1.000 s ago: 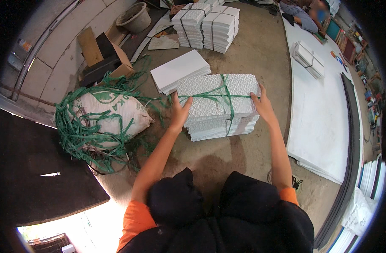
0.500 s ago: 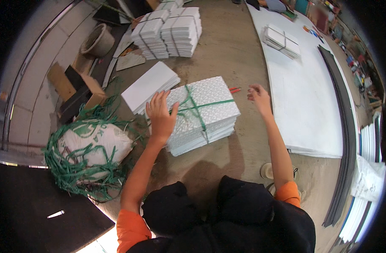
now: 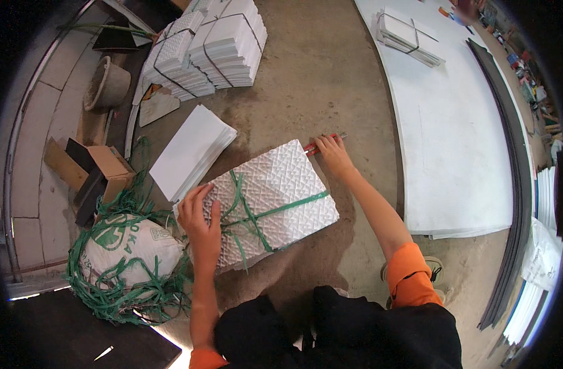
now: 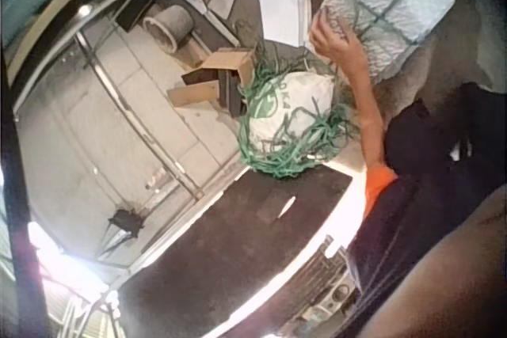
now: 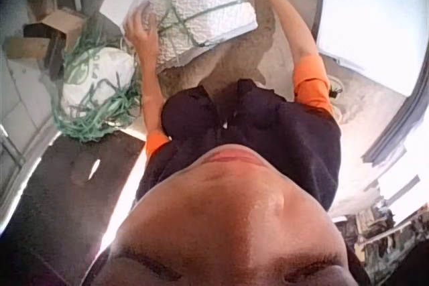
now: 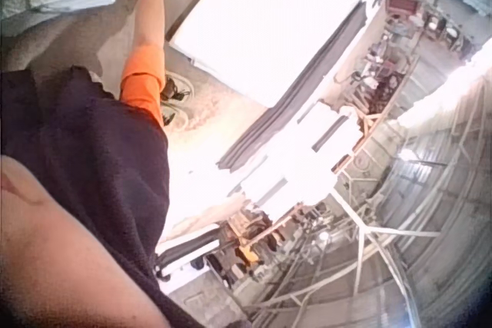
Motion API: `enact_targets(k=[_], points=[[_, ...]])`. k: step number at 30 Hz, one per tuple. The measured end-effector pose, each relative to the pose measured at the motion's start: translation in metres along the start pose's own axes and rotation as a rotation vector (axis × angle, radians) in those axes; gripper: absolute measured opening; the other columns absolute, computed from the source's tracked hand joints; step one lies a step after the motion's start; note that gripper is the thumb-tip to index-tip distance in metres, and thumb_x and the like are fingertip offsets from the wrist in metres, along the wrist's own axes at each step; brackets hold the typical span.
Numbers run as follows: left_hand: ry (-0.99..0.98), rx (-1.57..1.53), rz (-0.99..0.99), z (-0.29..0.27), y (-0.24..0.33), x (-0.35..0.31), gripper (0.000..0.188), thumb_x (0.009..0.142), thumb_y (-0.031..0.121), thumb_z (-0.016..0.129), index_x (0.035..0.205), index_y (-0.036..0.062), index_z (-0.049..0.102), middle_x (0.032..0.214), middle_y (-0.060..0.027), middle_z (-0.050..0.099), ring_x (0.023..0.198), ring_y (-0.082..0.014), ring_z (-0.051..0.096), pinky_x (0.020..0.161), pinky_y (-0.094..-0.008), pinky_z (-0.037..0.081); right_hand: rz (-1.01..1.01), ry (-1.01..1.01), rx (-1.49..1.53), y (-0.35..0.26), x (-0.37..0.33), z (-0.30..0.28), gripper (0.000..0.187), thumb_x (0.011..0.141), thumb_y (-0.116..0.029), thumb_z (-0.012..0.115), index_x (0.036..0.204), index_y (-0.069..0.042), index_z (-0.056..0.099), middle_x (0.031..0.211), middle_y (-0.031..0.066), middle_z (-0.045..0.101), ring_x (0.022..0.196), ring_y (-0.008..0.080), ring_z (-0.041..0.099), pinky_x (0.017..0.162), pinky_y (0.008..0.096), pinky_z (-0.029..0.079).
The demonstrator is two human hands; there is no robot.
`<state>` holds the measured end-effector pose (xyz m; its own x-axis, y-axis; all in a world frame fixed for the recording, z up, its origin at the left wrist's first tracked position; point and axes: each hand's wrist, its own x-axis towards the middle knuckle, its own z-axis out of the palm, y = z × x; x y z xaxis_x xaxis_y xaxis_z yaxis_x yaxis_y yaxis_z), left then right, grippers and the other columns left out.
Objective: The person gathers white rectangular boards and stacks them into a pile. They then use a green plastic strap to wrap around the stack, securing it by tying a knot. The person uses red-handled scissors to trim the excess strap length. Finally, they place the secured bundle onto a larger stack of similar packages.
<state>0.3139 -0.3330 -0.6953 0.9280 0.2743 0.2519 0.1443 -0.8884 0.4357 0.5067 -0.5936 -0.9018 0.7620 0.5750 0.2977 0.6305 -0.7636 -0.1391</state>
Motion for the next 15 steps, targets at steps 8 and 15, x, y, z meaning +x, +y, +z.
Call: enact_targets(k=[8,15], points=[[-0.006,-0.128,0.027,-0.001,-0.003,0.001,0.033,0.086,0.032,0.048,0.109,0.0085,0.054,0.112,-0.0087,0.048,0.108,-0.0258,0.039,0.095,-0.0389,0.027,0.123,-0.123,-0.013,0.012,0.002,-0.024,0.025,0.074,-0.013,0.053,0.095,0.0,0.056,0.1,0.0161,0.048,0.097,0.0303,0.045,0.088,0.0421,0.036],[-0.031,-0.078,0.282,-0.022,-0.009,-0.012,0.033,0.071,0.027,0.068,0.093,0.0062,0.055,0.097,-0.0079,0.051,0.096,-0.0252,0.045,0.084,-0.0396,0.032,0.401,0.264,0.216,-0.016,0.012,-0.178,0.021,0.078,-0.013,0.055,0.098,-0.014,0.06,0.096,0.0117,0.058,0.083,0.0313,0.056,0.068,0.0391,0.044]])
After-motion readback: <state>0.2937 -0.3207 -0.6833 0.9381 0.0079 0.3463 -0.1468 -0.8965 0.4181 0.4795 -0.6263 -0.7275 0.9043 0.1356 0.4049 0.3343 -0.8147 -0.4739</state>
